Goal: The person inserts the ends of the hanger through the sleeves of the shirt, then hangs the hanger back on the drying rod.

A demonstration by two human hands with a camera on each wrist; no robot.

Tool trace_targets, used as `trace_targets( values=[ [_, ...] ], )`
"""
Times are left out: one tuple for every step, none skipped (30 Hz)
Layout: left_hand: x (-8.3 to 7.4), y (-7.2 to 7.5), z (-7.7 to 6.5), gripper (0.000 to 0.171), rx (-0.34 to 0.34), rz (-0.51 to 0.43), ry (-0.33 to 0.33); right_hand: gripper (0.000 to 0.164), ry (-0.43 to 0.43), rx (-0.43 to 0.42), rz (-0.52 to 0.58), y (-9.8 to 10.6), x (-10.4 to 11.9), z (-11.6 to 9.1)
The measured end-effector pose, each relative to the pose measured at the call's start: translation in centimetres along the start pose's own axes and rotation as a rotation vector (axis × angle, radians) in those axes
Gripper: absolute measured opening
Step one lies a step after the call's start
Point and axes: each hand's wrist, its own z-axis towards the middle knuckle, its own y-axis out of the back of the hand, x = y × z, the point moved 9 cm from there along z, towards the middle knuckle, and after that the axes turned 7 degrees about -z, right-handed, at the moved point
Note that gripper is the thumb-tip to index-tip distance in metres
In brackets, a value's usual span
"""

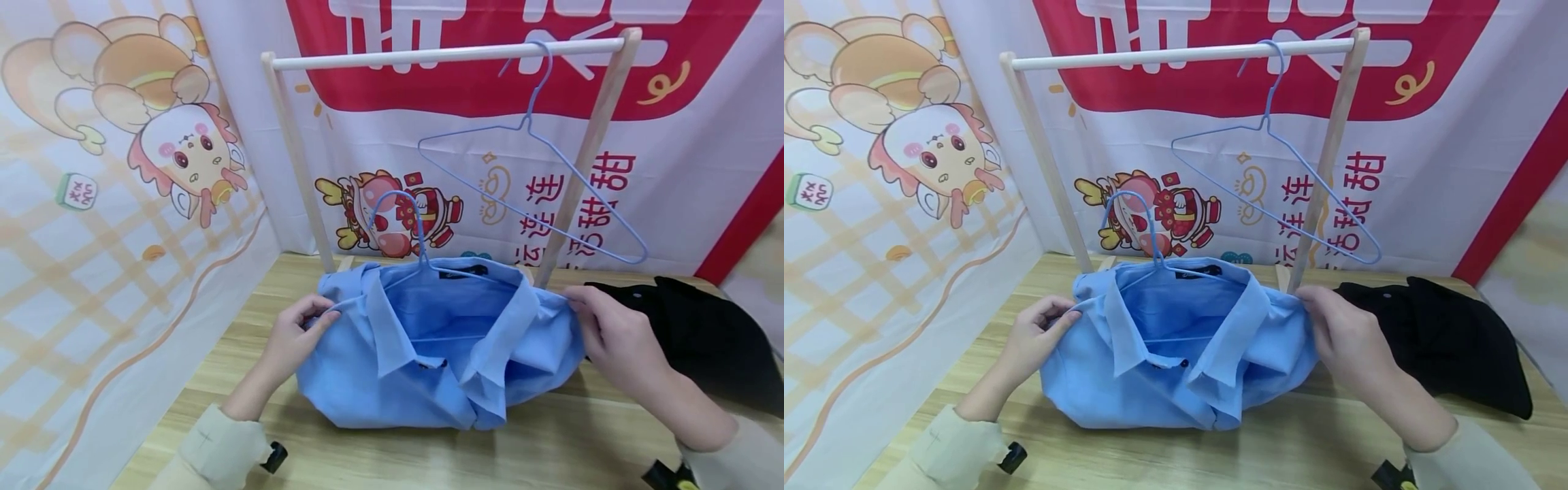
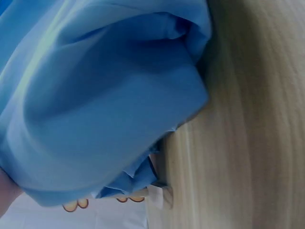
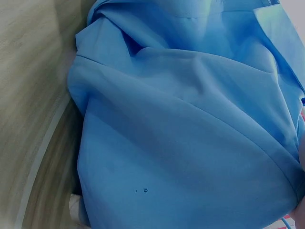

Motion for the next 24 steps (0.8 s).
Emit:
trace_targets(
  values=[
    [0.3, 0.1, -0.1, 0.005, -0.006, -0.022, 0.016, 0.014, -0.006, -0.006, 0.004, 0.0, -0.1, 0.0],
    [0.5, 0.2, -0.1, 0.006, -0.009, -0.043, 0.031, 0.014, -0.016, -0.01, 0.009, 0.1, -0.2, -0.1],
    [0.8, 0.2, -0.1, 0.007, -0.008, -0.062, 0.046, 0.013, -0.029, -0.014, 0.014, 0.2, -0.4, -0.1],
    [1.0, 0.2, -0.1, 0.009, -0.003, -0.076, 0.059, 0.013, -0.039, -0.02, 0.019, 0.2, -0.5, -0.1],
    [1.1, 0.2, -0.1, 0.01, 0.002, -0.09, 0.075, 0.012, -0.054, -0.021, 0.024, 0.2, -0.7, -0.1],
    [1.3, 0.2, 0.0, 0.011, 0.008, -0.097, 0.089, 0.012, -0.067, -0.021, 0.03, 0.2, -0.8, -0.1],
    [1.4, 0.2, 0.0, 0.013, 0.014, -0.103, 0.101, 0.015, -0.08, -0.02, 0.036, 0.2, -1.0, -0.1],
    [1.5, 0.2, 0.0, 0.014, 0.018, -0.102, 0.115, 0.019, -0.09, -0.019, 0.042, 0.2, -1.0, -0.1],
    [1.5, 0.2, 0.0, 0.015, 0.021, -0.106, 0.127, 0.02, -0.098, -0.018, 0.048, 0.2, -1.1, -0.1],
    [1.6, 0.2, 0.0, 0.015, 0.024, -0.108, 0.133, 0.021, -0.104, -0.018, 0.054, 0.2, -1.1, -0.1],
    [1.6, 0.2, 0.0, 0.016, 0.024, -0.11, 0.137, 0.022, -0.115, -0.015, 0.061, 0.2, -1.2, -0.1],
    [1.6, 0.2, 0.0, 0.016, 0.024, -0.113, 0.139, 0.022, -0.122, -0.014, 0.07, 0.2, -1.2, 0.0],
    [1.6, 0.2, 0.0, 0.016, 0.023, -0.119, 0.141, 0.022, -0.13, -0.013, 0.081, 0.2, -1.3, 0.0],
    [1.6, 0.3, -0.1, 0.016, 0.021, -0.125, 0.142, 0.021, -0.139, -0.011, 0.095, 0.2, -1.4, 0.0],
    [1.5, 0.4, -0.1, 0.016, 0.019, -0.134, 0.144, 0.021, -0.149, -0.009, 0.111, 0.2, -1.5, 0.0],
    [1.5, 0.5, -0.1, 0.017, 0.014, -0.139, 0.144, 0.021, -0.16, -0.008, 0.123, 0.3, -1.6, 0.0],
    [1.4, 0.6, -0.1, 0.016, 0.007, -0.145, 0.146, 0.02, -0.174, -0.008, 0.137, 0.3, -1.7, 0.0],
    [1.4, 0.7, -0.1, 0.016, 0.0, -0.155, 0.145, 0.02, -0.187, -0.008, 0.149, 0.3, -1.8, 0.0],
    [1.3, 0.9, -0.1, 0.016, -0.01, -0.166, 0.143, 0.02, -0.202, -0.009, 0.158, 0.3, -2.0, 0.0],
    [1.2, 1.1, -0.2, 0.016, -0.022, -0.172, 0.141, 0.02, -0.217, -0.01, 0.165, 0.4, -2.1, 0.0],
    [1.2, 1.2, -0.2, 0.017, -0.033, -0.179, 0.138, 0.019, -0.231, -0.013, 0.17, 0.5, -2.3, 0.0],
    [1.1, 1.4, -0.2, 0.017, -0.045, -0.185, 0.135, 0.019, -0.244, -0.016, 0.175, 0.5, -2.4, -0.1],
    [1.1, 1.6, -0.2, 0.018, -0.053, -0.192, 0.133, 0.019, -0.257, -0.019, 0.183, 0.6, -2.5, -0.1],
    [1.1, 1.7, -0.2, 0.019, -0.06, -0.198, 0.133, 0.019, -0.267, -0.023, 0.188, 0.7, -2.6, -0.1]
  ],
)
